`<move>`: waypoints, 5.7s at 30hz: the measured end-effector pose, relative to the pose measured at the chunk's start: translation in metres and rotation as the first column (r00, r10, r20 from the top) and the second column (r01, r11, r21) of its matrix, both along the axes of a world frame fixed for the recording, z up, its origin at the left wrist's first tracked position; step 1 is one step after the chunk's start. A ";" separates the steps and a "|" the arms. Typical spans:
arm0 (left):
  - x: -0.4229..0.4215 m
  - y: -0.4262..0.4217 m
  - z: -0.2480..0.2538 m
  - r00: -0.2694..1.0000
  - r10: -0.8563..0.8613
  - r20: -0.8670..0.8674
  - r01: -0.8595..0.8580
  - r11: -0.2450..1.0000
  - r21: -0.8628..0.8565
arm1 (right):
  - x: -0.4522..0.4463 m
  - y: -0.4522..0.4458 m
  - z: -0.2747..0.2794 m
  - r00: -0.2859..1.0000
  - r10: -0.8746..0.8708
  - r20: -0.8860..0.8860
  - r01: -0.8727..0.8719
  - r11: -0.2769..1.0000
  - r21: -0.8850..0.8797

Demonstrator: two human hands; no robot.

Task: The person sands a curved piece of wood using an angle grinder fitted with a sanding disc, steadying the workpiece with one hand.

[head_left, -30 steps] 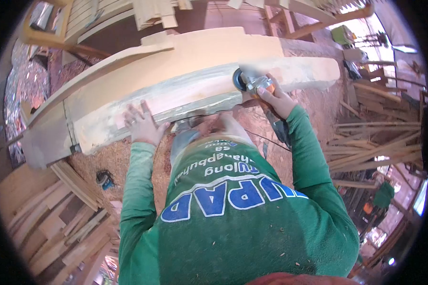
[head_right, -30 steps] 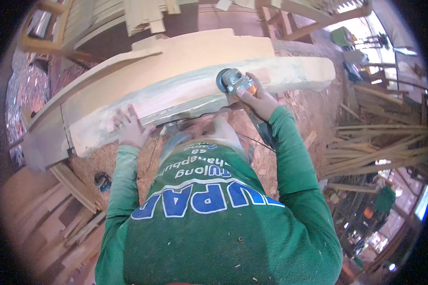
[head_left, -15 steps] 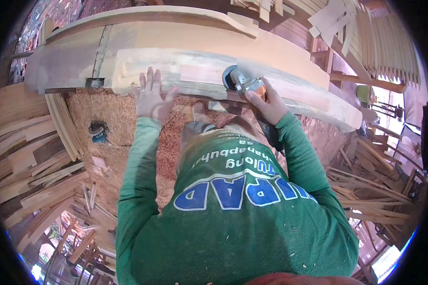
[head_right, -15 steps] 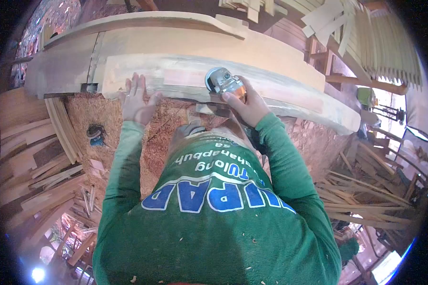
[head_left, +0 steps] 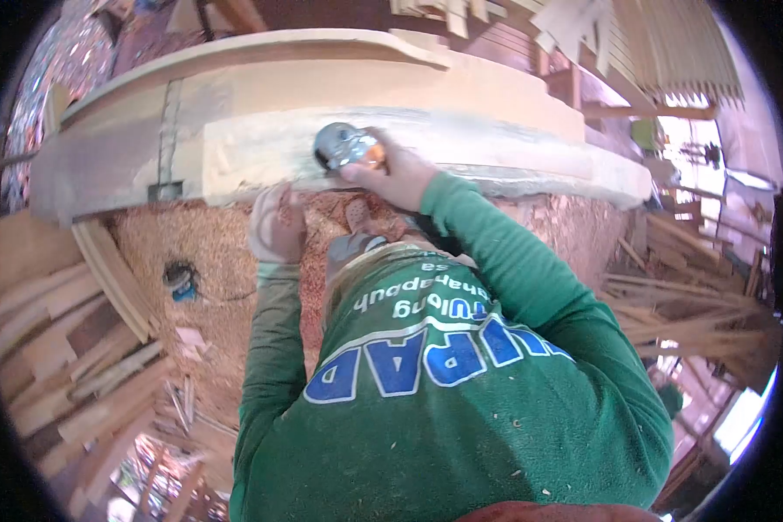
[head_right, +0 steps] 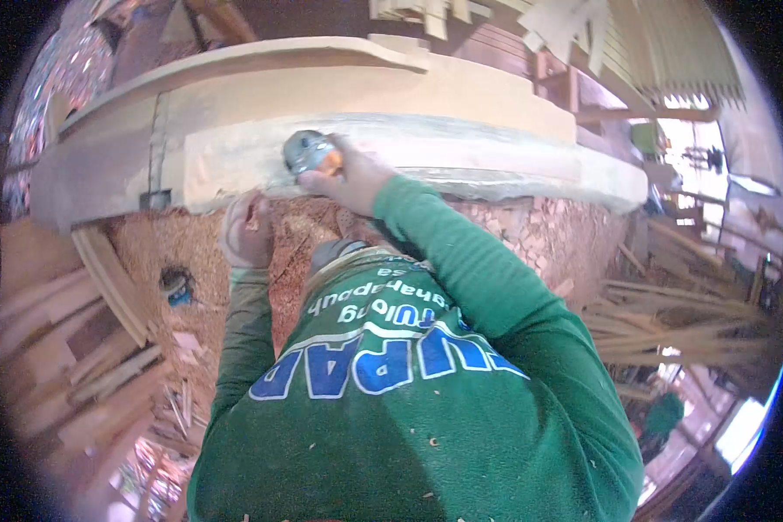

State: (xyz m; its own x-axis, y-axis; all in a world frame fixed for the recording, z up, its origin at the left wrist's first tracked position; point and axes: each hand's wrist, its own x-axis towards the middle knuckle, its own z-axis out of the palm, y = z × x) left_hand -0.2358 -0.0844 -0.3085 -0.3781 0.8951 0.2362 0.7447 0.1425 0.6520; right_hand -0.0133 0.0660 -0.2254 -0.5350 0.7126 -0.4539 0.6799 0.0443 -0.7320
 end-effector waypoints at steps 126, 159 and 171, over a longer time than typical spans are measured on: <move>0.171 0.112 -0.010 0.760 -0.576 -0.302 0.464 0.806 -0.368 | 0.296 0.013 0.011 0.739 -0.670 0.071 0.674 0.736 -0.057; 0.393 0.092 0.127 0.962 -0.249 0.115 0.198 0.920 0.338 | 0.457 0.063 0.132 0.803 -0.589 -0.089 0.550 0.791 -0.268; 0.337 0.033 0.137 0.933 -0.187 0.308 0.113 0.964 0.241 | 0.326 0.075 0.121 0.982 -0.176 -0.075 0.174 0.984 -0.024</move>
State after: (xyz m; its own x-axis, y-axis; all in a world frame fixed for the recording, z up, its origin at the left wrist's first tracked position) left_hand 0.1010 -0.0518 -0.1720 -0.3322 0.8884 0.3169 0.4882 -0.1255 0.8637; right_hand 0.3123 0.1410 -0.1043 -0.4363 0.7907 -0.4295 0.6182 -0.0835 -0.7816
